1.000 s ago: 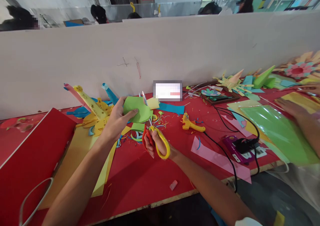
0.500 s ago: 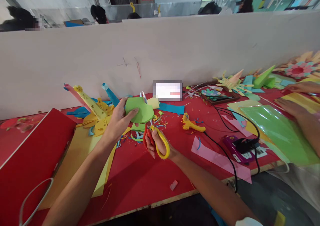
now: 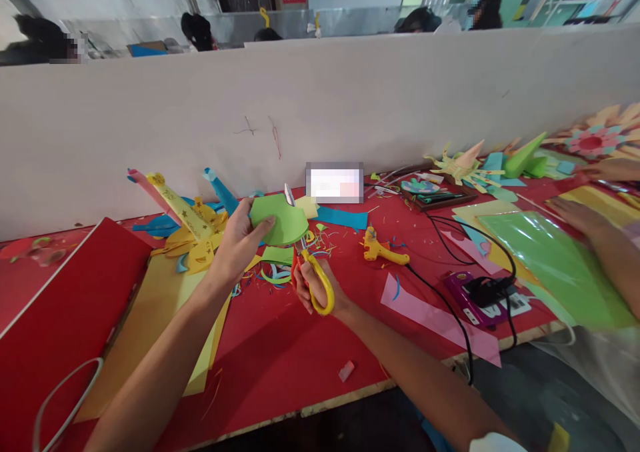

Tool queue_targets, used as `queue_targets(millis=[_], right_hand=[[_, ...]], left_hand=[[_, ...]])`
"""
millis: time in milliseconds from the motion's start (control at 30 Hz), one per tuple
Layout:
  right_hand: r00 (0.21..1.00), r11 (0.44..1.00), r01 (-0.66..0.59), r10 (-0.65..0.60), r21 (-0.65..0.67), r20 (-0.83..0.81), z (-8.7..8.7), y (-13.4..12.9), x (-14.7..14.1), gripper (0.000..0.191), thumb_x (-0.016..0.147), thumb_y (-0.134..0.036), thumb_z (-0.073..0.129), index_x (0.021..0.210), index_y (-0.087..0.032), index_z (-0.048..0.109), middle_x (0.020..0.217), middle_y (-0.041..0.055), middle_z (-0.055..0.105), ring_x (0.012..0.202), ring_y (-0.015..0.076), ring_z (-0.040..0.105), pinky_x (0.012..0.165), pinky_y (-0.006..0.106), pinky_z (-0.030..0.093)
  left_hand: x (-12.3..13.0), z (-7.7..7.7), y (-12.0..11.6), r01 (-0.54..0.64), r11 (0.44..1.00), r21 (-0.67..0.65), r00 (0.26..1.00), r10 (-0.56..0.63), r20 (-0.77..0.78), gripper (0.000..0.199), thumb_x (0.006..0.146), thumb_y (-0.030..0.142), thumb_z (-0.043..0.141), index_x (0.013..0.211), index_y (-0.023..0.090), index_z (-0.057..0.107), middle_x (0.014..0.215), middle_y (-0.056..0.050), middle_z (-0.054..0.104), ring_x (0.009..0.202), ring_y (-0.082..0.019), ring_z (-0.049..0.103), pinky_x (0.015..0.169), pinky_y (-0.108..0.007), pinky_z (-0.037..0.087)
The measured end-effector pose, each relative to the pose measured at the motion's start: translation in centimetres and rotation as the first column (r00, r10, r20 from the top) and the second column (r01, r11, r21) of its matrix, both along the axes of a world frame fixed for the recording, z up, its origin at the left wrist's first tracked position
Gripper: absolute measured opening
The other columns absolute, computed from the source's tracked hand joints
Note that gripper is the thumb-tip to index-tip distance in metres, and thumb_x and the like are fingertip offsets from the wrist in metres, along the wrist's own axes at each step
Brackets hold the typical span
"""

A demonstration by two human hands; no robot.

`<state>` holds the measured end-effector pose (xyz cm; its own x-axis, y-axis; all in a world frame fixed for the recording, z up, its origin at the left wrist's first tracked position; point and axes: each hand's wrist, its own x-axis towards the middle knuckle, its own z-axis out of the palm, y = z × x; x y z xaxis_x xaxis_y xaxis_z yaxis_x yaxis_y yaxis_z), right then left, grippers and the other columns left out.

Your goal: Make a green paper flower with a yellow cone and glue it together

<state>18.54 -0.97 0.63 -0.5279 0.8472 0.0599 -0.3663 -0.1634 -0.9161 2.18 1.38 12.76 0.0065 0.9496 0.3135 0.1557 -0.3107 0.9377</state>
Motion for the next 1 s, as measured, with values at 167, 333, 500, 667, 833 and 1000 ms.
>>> queue_targets(millis=[167,333,500,667,833,1000], right_hand=[[0.997,0.996,0.035,-0.029,0.086,-0.071,-0.4,0.5,-0.2,0.077,0.082,-0.1,0.053,0.072,-0.023,0.052,0.042,-0.0101,0.039,0.028,0.0083,0.036,0.027,0.02,0.034],[0.995,0.982,0.084,-0.073,0.172,-0.07,-0.5,1.3,0.3,0.076,0.077,-0.096,0.066,0.08,-0.02,0.063,0.047,-0.0072,0.05,0.031,0.007,0.037,0.031,0.02,0.034],[0.982,0.952,0.191,-0.187,0.241,-0.039,0.0,1.5,1.3,0.058,0.074,-0.073,0.086,0.081,-0.019,0.067,0.063,-0.0002,0.068,0.037,0.0061,0.043,0.034,0.021,0.033],[0.949,0.937,0.292,-0.308,0.191,0.062,0.6,1.4,1.2,0.049,0.073,-0.058,0.092,0.077,-0.023,0.059,0.057,-0.0058,0.06,0.04,0.008,0.046,0.038,0.023,0.041],[0.936,0.93,0.314,-0.337,0.19,0.104,1.0,1.3,1.2,0.049,0.077,-0.06,0.088,0.08,-0.024,0.055,0.053,-0.0079,0.055,0.039,0.009,0.045,0.038,0.024,0.041],[0.904,0.899,0.395,-0.417,0.189,0.093,0.9,1.8,1.6,0.053,0.075,-0.065,0.089,0.083,-0.026,0.054,0.059,-0.0051,0.059,0.041,0.0108,0.046,0.038,0.028,0.043]], left_hand=[[-1.2,0.2,0.5,-0.025,1.0,0.019,0.998,0.026,-0.052,0.021,0.094,0.031,0.068,0.106,0.02,0.055,0.095,-0.003,0.061,0.085,-0.017,0.06,0.072,-0.028,0.052],[-2.3,1.3,0.4,0.003,1.0,0.007,0.996,-0.002,-0.094,0.02,0.095,0.032,0.066,0.108,0.021,0.057,0.096,-0.003,0.061,0.084,-0.017,0.059,0.073,-0.029,0.052],[-2.7,2.2,-0.1,0.157,0.988,0.006,0.929,-0.145,-0.34,0.028,0.095,0.036,0.067,0.117,0.018,0.062,0.101,-0.005,0.065,0.087,-0.018,0.06,0.076,-0.03,0.051],[-1.8,1.5,-0.1,0.225,0.974,-0.03,0.861,-0.213,-0.461,0.035,0.093,0.035,0.068,0.124,0.019,0.066,0.114,-0.009,0.073,0.095,-0.022,0.066,0.078,-0.031,0.053],[0.0,0.2,-0.3,0.196,0.97,-0.145,0.957,-0.221,-0.187,0.047,0.079,0.034,0.086,0.121,0.02,0.069,0.107,-0.007,0.074,0.088,-0.02,0.069,0.069,-0.027,0.053],[1.9,-1.7,-0.5,0.299,0.9,-0.317,0.945,-0.234,0.226,0.059,0.069,0.042,0.096,0.117,0.019,0.071,0.108,-0.008,0.078,0.089,-0.02,0.073,0.074,-0.029,0.058]])
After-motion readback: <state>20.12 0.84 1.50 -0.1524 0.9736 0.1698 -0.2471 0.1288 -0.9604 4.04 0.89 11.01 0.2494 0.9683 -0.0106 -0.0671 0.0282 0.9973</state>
